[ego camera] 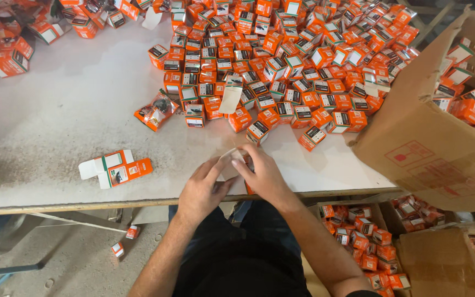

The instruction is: The person folds small orange cardboard product boxes at a work table. They pick up flat or open boxes, press the flaps and sides to close and shape each box by hand, and place the finished boxes onto a large pile of boxes on the table.

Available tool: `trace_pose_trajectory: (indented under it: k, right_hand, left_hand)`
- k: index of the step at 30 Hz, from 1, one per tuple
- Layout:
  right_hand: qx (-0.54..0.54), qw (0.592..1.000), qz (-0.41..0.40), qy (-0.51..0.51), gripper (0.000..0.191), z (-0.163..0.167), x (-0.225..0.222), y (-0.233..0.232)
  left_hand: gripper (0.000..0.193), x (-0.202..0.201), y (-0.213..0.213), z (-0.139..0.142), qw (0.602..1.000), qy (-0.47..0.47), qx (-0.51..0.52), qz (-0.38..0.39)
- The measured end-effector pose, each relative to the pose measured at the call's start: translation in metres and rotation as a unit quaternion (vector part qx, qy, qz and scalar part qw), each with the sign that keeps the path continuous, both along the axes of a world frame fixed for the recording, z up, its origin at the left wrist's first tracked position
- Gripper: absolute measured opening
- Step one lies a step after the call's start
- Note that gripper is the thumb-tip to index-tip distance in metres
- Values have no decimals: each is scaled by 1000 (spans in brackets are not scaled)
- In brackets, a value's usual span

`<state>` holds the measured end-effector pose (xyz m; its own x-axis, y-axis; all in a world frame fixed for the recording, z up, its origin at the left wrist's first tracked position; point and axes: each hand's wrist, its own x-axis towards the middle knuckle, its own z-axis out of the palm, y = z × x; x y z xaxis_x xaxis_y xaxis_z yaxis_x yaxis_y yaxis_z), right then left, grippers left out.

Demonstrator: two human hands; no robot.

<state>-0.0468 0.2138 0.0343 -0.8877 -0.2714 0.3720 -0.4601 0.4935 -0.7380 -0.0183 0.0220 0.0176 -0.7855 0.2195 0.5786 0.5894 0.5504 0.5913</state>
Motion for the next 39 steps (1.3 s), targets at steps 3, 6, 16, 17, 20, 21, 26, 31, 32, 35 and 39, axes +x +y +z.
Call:
trace_pose_trajectory:
  k: [3, 6, 16, 17, 20, 21, 26, 31, 32, 35, 39]
  right_hand:
    - [69, 987, 14, 145, 65, -4, 34, 11]
    - [122, 984, -55, 118, 73, -8, 54, 30]
    - [142, 946, 7, 291, 37, 10, 39, 12]
    - [180, 941, 21, 285, 34, 14, 38, 10]
    - [184, 953, 65, 234, 32, 20, 35, 12]
    - [175, 957, 66, 221, 30, 19, 33, 13]
    - [130, 973, 15, 191, 23, 3, 26, 11]
    - [140, 938, -44, 315, 37, -15, 32, 8]
    - [139, 933, -66, 326, 39, -17, 34, 9]
    - [125, 948, -36, 292, 42, -18, 32, 17]
    - [160, 935, 11, 317, 38, -13, 28, 23]
  left_hand:
    - [66, 0, -2, 4, 996, -85, 33, -24]
    - [70, -1, -3, 8, 993, -114, 27, -32]
    - [79, -3, 4, -1, 989, -123, 35, -67]
    - [80, -3, 3, -2, 990, -124, 31, -65]
    - [69, -1, 3, -1, 995, 10, 33, -98]
    - [66, -1, 3, 0, 996, -2, 28, -89]
    - [60, 2, 7, 8, 997, -37, 18, -68]
    - [52, 1, 9, 13, 998, -25, -14, -55]
    - [51, 1, 9, 13, 998, -26, -15, -52]
    - [53, 1, 9, 12, 999, -13, -23, -38]
    - [55, 2, 9, 6, 999, -27, -34, -31]
